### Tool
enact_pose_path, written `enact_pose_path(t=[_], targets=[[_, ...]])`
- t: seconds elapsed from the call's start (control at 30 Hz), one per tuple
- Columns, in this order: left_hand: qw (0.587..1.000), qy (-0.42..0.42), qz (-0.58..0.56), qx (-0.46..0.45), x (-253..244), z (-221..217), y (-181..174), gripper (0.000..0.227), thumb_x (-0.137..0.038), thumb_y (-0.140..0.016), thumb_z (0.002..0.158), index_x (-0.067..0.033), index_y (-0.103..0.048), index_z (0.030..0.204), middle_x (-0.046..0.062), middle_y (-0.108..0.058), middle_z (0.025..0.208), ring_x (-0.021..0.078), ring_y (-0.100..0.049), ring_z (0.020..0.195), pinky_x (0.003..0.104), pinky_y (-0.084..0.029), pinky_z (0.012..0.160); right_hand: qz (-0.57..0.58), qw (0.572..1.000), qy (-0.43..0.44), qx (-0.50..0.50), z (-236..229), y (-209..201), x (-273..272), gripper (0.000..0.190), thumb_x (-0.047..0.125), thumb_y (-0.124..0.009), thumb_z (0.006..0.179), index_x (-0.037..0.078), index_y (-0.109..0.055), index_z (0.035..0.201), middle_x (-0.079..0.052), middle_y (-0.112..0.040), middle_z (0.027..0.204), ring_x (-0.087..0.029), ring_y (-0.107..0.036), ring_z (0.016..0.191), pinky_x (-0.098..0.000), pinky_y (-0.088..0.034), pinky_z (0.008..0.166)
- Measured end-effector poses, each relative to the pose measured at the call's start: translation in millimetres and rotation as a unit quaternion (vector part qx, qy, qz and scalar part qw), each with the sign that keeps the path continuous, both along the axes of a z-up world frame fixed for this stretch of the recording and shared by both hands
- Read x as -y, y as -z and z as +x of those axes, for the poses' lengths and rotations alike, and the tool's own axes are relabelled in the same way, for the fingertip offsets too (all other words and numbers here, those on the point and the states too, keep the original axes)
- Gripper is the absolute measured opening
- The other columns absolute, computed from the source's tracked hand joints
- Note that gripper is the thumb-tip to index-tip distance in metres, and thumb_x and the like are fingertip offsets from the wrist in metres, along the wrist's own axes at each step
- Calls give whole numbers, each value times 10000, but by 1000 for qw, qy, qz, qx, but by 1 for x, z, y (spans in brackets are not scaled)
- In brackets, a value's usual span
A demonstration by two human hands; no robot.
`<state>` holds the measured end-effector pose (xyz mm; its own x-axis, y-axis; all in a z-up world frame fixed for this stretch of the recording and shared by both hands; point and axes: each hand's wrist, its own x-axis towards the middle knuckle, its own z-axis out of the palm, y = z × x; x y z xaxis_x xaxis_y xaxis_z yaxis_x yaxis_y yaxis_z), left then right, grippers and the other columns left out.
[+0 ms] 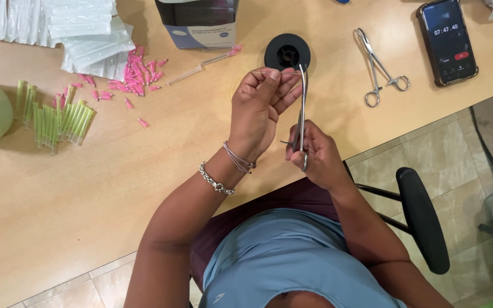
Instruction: The person assembles medical supplies on a table, using hemostats to thread a yellow suture through a needle and then inserting the needle into a pink plastic cap. They repeat this process with multiple items.
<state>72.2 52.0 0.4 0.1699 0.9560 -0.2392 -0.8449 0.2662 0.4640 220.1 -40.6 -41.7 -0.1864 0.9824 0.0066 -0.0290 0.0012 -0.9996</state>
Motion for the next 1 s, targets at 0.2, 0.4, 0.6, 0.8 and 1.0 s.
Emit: enact_pose_path(t=[0.2, 0.4, 0.6, 0.8, 1.0], targets=[[1000, 0, 2, -4, 1, 1, 0, 98, -69, -640, 1023, -16, -570, 1067, 244, -749, 1051, 364, -749, 1005, 554, -631, 907, 28, 997, 28, 74, 1, -3, 1, 361, 339, -806, 912, 42, -619, 995, -88, -680, 626, -79, -559, 523, -206, -452, 542], [1000, -4, 4, -8, -1, 0, 3, 86, -67, -631, 1024, -18, -571, 1062, 231, -749, 1043, 357, -752, 1000, 551, -630, 910, 43, 993, 53, 92, -4, -10, 4, 314, 315, -804, 923, 50, -637, 922, -74, -665, 563, -71, -583, 499, -193, -458, 527], [1000, -4, 6, -5, -5, -7, 0, 78, -61, -635, 1017, -21, -577, 1050, 236, -748, 1024, 379, -748, 1003, 560, -637, 900, -95, 984, 114, 98, 22, -22, -9, 412, 99, -865, 847, 17, -608, 1158, -54, -720, 891, -104, -655, 819, -209, -506, 804], [997, 54, -6, -60, 8, -33, -1, 121, -86, -678, 979, -26, -606, 1056, 161, -748, 921, 291, -786, 884, 472, -672, 847, -146, 802, 164, 555, 79, -44, -45, 345, 360, -823, 852, 215, -739, 1154, 15, -777, 988, -264, -737, 960, -401, -564, 842], [984, 113, -43, -134, 12, -81, 6, 155, -71, -748, 881, -8, -707, 1016, 129, -731, 897, 333, -777, 925, 423, -677, 855, -125, 727, 139, 661, 72, -63, -82, 463, 502, -942, 768, 212, -834, 1111, -153, -720, 1122, -396, -696, 943, -535, -570, 727]])
